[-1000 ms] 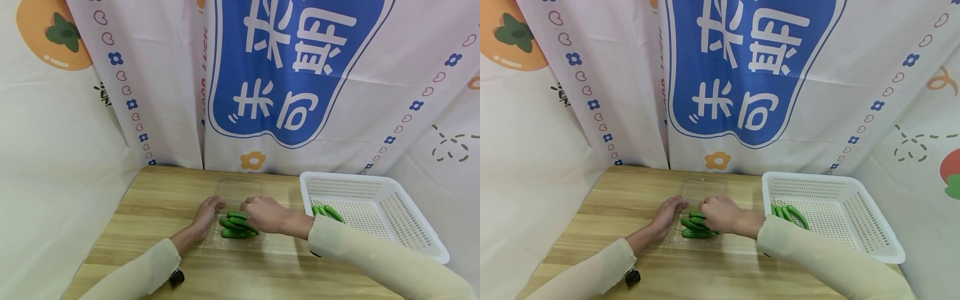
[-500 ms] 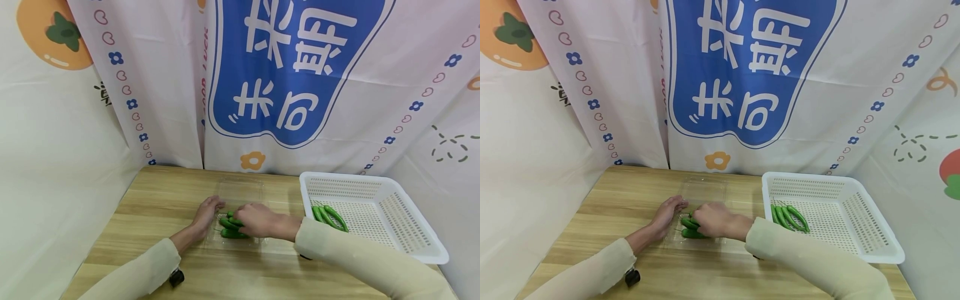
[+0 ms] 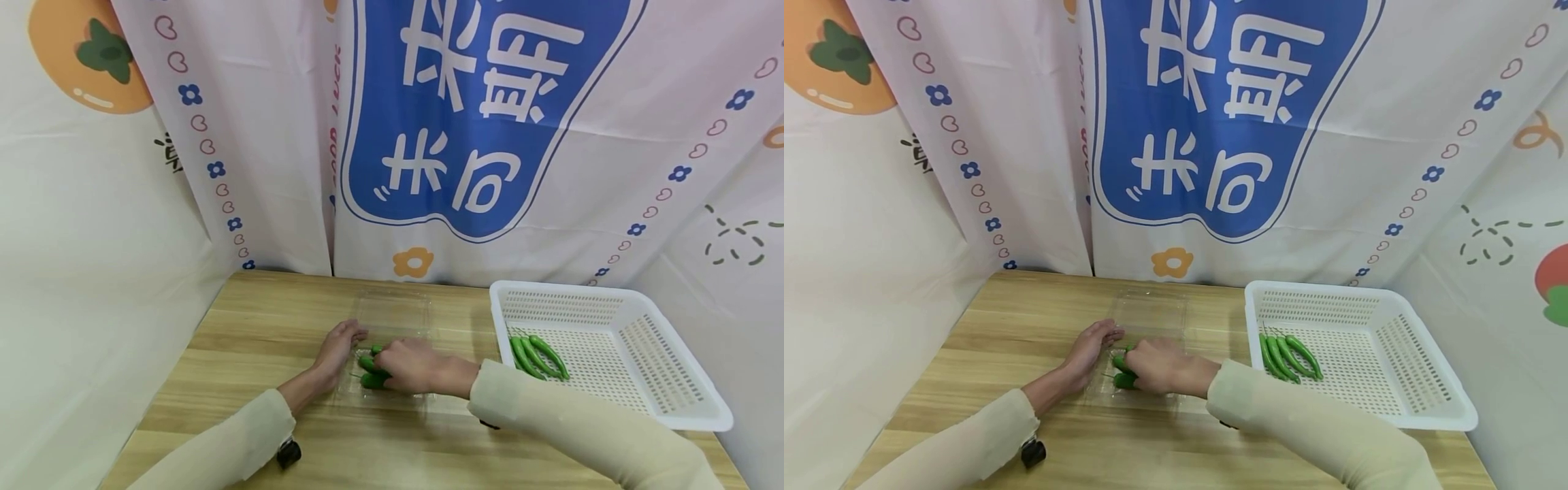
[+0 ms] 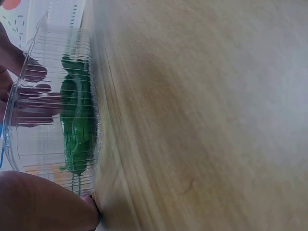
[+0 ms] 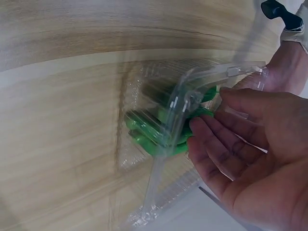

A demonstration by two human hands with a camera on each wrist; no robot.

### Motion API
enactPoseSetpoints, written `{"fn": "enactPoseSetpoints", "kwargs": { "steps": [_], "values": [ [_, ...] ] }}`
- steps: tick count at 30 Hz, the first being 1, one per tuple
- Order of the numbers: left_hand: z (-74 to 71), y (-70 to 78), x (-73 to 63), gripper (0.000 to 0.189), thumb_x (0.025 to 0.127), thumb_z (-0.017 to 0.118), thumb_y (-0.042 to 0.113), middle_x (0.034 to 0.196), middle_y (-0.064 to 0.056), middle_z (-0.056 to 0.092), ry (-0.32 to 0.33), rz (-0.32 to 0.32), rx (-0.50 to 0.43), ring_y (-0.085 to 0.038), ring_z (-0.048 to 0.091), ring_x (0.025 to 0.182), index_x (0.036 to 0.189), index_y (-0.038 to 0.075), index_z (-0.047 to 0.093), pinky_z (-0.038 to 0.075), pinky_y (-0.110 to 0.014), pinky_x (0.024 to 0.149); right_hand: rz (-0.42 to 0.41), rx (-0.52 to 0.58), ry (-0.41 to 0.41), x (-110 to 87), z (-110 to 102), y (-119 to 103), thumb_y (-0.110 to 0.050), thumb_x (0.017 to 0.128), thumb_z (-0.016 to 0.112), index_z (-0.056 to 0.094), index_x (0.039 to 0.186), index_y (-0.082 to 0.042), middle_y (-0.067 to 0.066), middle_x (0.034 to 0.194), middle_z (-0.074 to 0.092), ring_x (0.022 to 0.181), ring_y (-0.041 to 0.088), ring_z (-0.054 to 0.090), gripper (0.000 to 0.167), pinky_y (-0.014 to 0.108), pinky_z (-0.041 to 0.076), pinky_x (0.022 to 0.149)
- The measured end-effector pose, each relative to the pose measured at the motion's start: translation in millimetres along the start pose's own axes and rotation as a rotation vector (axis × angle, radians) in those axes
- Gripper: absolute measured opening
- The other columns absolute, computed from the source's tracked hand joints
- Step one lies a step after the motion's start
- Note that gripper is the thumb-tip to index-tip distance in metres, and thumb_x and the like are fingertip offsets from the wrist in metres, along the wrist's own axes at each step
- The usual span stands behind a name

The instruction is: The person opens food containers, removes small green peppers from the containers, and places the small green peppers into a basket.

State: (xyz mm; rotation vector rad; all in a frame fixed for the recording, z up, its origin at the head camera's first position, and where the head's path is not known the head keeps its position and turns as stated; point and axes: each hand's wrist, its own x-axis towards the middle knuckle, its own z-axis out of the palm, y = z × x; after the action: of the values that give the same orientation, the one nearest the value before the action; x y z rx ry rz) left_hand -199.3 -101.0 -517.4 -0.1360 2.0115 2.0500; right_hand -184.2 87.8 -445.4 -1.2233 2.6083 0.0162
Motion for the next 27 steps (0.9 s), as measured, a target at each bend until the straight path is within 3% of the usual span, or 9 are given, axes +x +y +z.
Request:
{"fn": "enactPoseSetpoints", "kwargs": {
  "steps": [8, 21, 27],
  "values": [
    [0.0, 1.8, -2.3, 0.060, 0.115, 0.039, 0.027, 0.153, -0.029, 0.051, 0.000, 0.001, 0.008, -0.044, 0.043, 0.147, 0.162, -0.007, 0.024, 0.022, -0.061, 0.129, -0.009, 0.011, 0.030, 3.3, 5.9, -1.2, -0.020, 0.095, 0.081, 0.069, 0.082, -0.020, -0.010, 0.072, 0.059, 0.061, 0.005, 0.051, 0.017, 0.021, 0.041, 0.052],
    [0.4, 1.1, -2.0, 0.061, 0.116, 0.038, 0.028, 0.153, -0.029, 0.050, 0.001, -0.002, -0.007, -0.044, 0.042, 0.148, 0.163, -0.007, 0.024, 0.021, -0.062, 0.129, 0.006, -0.097, 0.053, 5.3, 14.6, -8.3, -0.028, 0.091, 0.086, 0.062, 0.080, -0.021, -0.005, 0.079, 0.063, 0.063, 0.008, 0.051, 0.028, 0.027, 0.047, 0.049],
    [0.6, 1.7, -1.9, 0.060, 0.116, 0.038, 0.028, 0.153, -0.029, 0.051, 0.000, -0.005, -0.002, -0.045, 0.042, 0.148, 0.162, -0.007, 0.024, 0.019, -0.065, 0.129, -0.014, -0.122, 0.078, 9.1, 20.8, -6.4, -0.027, 0.090, 0.087, 0.063, 0.077, -0.021, -0.007, 0.076, 0.062, 0.061, 0.008, 0.050, 0.028, 0.025, 0.044, 0.048]
  ]
}}
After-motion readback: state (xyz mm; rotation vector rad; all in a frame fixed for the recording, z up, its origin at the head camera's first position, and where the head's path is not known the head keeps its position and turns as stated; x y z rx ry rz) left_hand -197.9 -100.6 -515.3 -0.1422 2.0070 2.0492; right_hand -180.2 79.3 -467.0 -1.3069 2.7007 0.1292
